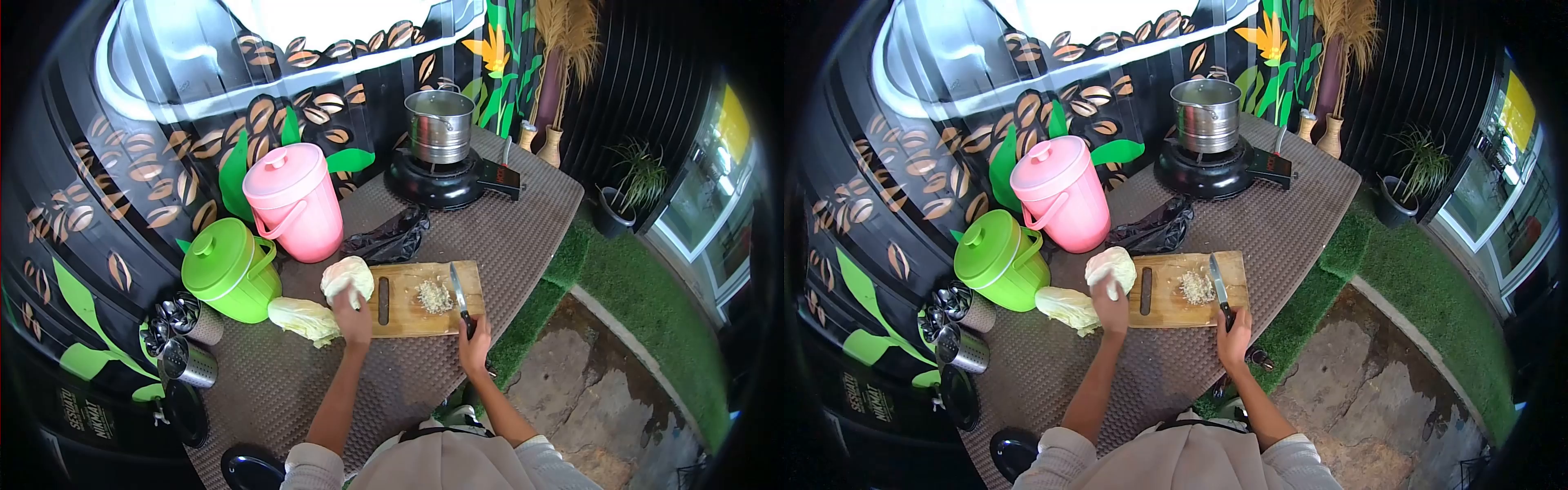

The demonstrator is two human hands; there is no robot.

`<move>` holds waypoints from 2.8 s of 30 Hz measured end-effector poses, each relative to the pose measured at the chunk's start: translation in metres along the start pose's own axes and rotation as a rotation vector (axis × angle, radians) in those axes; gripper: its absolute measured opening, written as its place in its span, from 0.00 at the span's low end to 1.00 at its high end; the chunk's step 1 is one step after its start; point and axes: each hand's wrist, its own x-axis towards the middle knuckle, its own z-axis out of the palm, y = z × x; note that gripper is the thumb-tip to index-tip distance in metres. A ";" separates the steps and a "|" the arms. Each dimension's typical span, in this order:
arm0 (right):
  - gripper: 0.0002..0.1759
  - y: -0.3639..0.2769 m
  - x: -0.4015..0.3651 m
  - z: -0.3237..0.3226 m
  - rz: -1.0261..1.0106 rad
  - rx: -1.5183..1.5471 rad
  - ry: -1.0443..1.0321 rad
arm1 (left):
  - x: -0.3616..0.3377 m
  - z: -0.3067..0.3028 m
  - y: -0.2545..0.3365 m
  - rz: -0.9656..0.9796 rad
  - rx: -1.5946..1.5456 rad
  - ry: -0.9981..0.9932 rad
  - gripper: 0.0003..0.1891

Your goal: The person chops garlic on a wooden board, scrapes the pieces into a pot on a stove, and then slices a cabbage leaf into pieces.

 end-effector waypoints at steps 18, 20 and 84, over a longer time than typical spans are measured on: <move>0.21 0.064 0.045 0.011 0.203 -0.217 0.023 | -0.043 0.036 -0.001 -0.237 0.165 -0.423 0.34; 0.21 0.071 0.046 0.006 0.214 -0.198 0.042 | -0.039 0.035 -0.005 -0.239 0.144 -0.486 0.35; 0.10 -0.163 0.508 0.101 -0.758 0.102 -0.217 | 0.404 0.166 0.295 -0.071 -0.835 0.073 0.27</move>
